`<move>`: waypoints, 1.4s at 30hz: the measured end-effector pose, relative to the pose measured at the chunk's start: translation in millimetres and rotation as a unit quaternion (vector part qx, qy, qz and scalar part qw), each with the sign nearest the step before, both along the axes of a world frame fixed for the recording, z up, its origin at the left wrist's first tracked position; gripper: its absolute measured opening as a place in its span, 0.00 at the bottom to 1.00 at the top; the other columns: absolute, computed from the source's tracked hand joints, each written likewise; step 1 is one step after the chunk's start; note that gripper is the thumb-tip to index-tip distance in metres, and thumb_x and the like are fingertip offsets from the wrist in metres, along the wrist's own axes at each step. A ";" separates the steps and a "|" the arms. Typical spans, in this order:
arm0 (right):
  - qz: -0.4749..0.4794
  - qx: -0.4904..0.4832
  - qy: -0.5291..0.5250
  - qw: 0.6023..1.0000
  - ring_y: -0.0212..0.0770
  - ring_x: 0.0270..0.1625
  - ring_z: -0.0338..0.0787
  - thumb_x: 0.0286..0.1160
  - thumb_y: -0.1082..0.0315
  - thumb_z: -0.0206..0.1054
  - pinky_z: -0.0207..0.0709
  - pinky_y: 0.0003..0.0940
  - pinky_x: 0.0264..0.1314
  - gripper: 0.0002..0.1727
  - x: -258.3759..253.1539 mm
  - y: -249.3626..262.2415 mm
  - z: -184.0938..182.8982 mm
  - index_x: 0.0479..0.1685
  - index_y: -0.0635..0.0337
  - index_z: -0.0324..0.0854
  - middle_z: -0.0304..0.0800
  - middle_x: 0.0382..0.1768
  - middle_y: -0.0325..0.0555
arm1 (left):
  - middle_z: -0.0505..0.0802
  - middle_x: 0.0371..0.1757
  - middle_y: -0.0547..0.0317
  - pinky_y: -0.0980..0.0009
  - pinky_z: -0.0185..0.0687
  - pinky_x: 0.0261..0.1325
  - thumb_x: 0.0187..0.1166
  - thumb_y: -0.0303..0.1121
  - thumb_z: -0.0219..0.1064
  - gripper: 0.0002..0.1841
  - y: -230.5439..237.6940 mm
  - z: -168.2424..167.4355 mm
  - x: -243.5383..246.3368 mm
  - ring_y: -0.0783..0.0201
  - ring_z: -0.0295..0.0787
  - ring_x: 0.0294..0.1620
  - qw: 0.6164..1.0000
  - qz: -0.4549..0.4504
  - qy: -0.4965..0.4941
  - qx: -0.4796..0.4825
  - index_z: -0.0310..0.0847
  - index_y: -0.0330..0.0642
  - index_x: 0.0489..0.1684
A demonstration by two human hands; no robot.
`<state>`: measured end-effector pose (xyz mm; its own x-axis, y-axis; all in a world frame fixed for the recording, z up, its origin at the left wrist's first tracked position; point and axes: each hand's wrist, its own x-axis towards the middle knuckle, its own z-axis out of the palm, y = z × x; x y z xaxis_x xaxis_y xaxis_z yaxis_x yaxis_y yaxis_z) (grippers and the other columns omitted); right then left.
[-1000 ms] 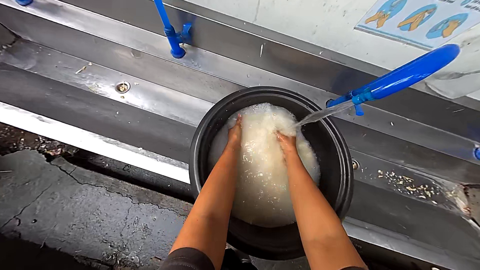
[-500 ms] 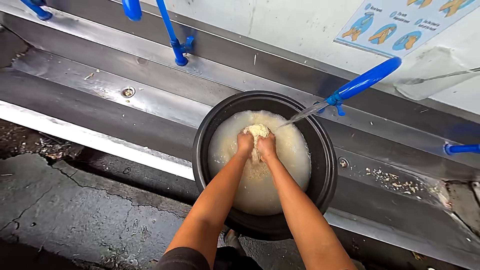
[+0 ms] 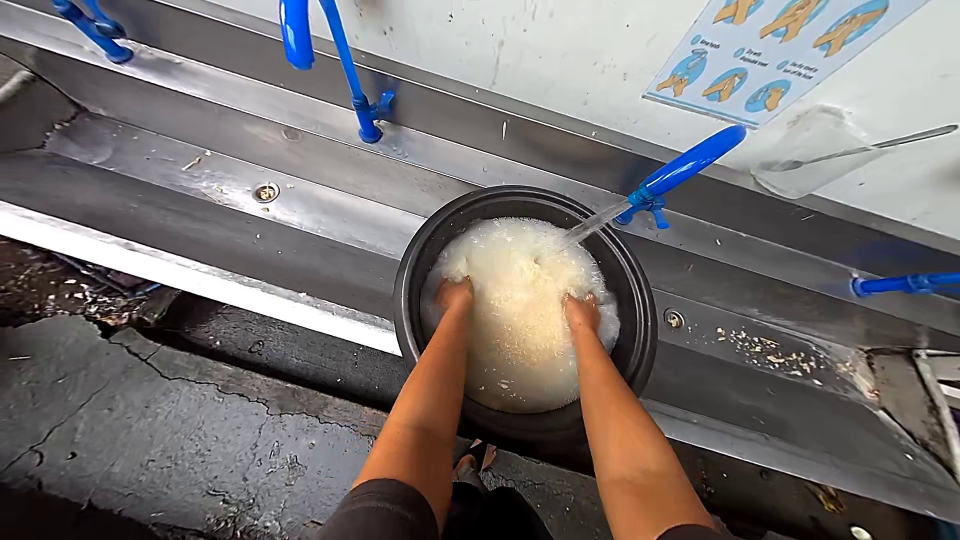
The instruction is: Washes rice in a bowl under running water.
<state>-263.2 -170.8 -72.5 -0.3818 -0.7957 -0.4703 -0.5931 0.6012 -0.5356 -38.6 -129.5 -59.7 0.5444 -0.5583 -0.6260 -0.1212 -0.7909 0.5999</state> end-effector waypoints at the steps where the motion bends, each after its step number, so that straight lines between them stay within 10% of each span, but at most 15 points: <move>1: -0.052 0.003 -0.048 0.997 0.64 0.87 0.69 0.87 0.52 0.64 0.62 0.59 0.87 0.41 5.6 9.7 -2.3 0.92 0.66 0.54 0.68 0.83 0.71 | 0.82 0.74 0.28 0.41 0.73 0.78 0.84 0.47 0.67 0.32 3.1 -1.2 -6.0 0.37 0.78 0.78 0.999 0.036 0.026 0.011 0.71 0.31 0.80; 6: -0.156 0.007 -0.241 0.958 0.60 0.77 0.78 0.82 0.49 0.69 0.72 0.60 0.77 0.39 48.3 37.1 1.7 0.82 0.71 0.66 0.76 0.75 0.69 | 0.81 0.73 0.27 0.41 0.76 0.72 0.93 0.52 0.54 0.33 11.1 -7.1 -46.0 0.38 0.79 0.73 0.965 0.108 0.238 -0.031 0.69 0.26 0.78; 10: -0.045 -0.011 -0.259 0.965 0.56 0.70 0.84 0.90 0.60 0.61 0.76 0.51 0.75 0.25 80.1 49.0 23.8 0.71 0.75 0.74 0.83 0.67 0.69 | 0.86 0.64 0.34 0.47 0.81 0.64 0.96 0.48 0.48 0.27 12.6 -3.2 -70.0 0.46 0.85 0.62 0.931 0.093 0.345 -0.077 0.75 0.29 0.71; 14: -0.006 -0.082 -0.202 0.976 0.60 0.69 0.84 0.79 0.68 0.73 0.75 0.55 0.74 0.26 97.0 42.5 49.6 0.71 0.75 0.74 0.83 0.64 0.71 | 0.86 0.61 0.30 0.48 0.79 0.66 0.94 0.36 0.54 0.20 11.1 7.1 -72.9 0.44 0.84 0.61 0.951 0.089 0.270 -0.117 0.76 0.24 0.66; 19: 0.035 -0.108 -0.183 0.976 0.58 0.55 0.87 0.89 0.56 0.63 0.79 0.58 0.60 0.22 93.5 23.0 55.5 0.55 0.72 0.82 0.87 0.51 0.66 | 0.88 0.55 0.30 0.42 0.81 0.60 0.90 0.29 0.54 0.14 7.0 21.1 -62.7 0.41 0.86 0.56 0.965 -0.005 0.202 -0.166 0.78 0.25 0.60; 24: 0.095 -0.071 0.032 0.992 0.67 0.63 0.87 0.78 0.56 0.70 0.75 0.67 0.65 0.21 69.0 0.5 60.0 0.42 0.71 0.89 0.90 0.53 0.70 | 0.89 0.53 0.26 0.32 0.77 0.58 0.93 0.44 0.50 0.26 2.3 51.8 -27.1 0.32 0.86 0.60 0.988 -0.124 0.034 -0.084 0.84 0.25 0.45; 28: 0.061 -0.017 0.066 0.996 0.65 0.82 0.74 0.66 0.59 0.79 0.68 0.64 0.80 0.36 18.1 -5.6 39.7 0.75 0.67 0.77 0.74 0.78 0.71 | 0.74 0.82 0.27 0.33 0.63 0.82 0.88 0.52 0.60 0.32 5.2 36.8 -1.0 0.30 0.67 0.85 0.994 -0.098 -0.030 -0.025 0.75 0.30 0.76; 30: -0.012 0.006 -0.009 1.000 0.63 0.86 0.69 0.72 0.59 0.77 0.64 0.61 0.85 0.41 -2.8 9.7 24.8 0.84 0.67 0.67 0.69 0.83 0.69 | 0.77 0.79 0.28 0.36 0.70 0.79 0.86 0.48 0.64 0.32 14.9 19.3 -0.1 0.34 0.73 0.81 1.000 -0.022 0.004 -0.010 0.70 0.30 0.80; 35: -0.217 0.005 -0.254 0.943 0.58 0.84 0.70 0.95 0.59 0.53 0.65 0.57 0.82 0.28 17.8 68.9 25.3 0.82 0.72 0.65 0.67 0.83 0.67 | 0.82 0.72 0.27 0.44 0.75 0.75 0.89 0.48 0.61 0.31 34.6 -7.7 -34.3 0.38 0.80 0.75 0.977 0.181 0.113 0.025 0.72 0.25 0.76; 42: -0.130 0.042 -0.300 0.944 0.55 0.71 0.80 0.95 0.59 0.54 0.74 0.52 0.73 0.25 67.5 74.4 31.4 0.75 0.74 0.70 0.78 0.71 0.68 | 0.80 0.71 0.26 0.44 0.73 0.70 0.94 0.40 0.54 0.24 39.5 6.6 -74.3 0.39 0.78 0.70 0.960 0.113 0.255 -0.023 0.72 0.23 0.72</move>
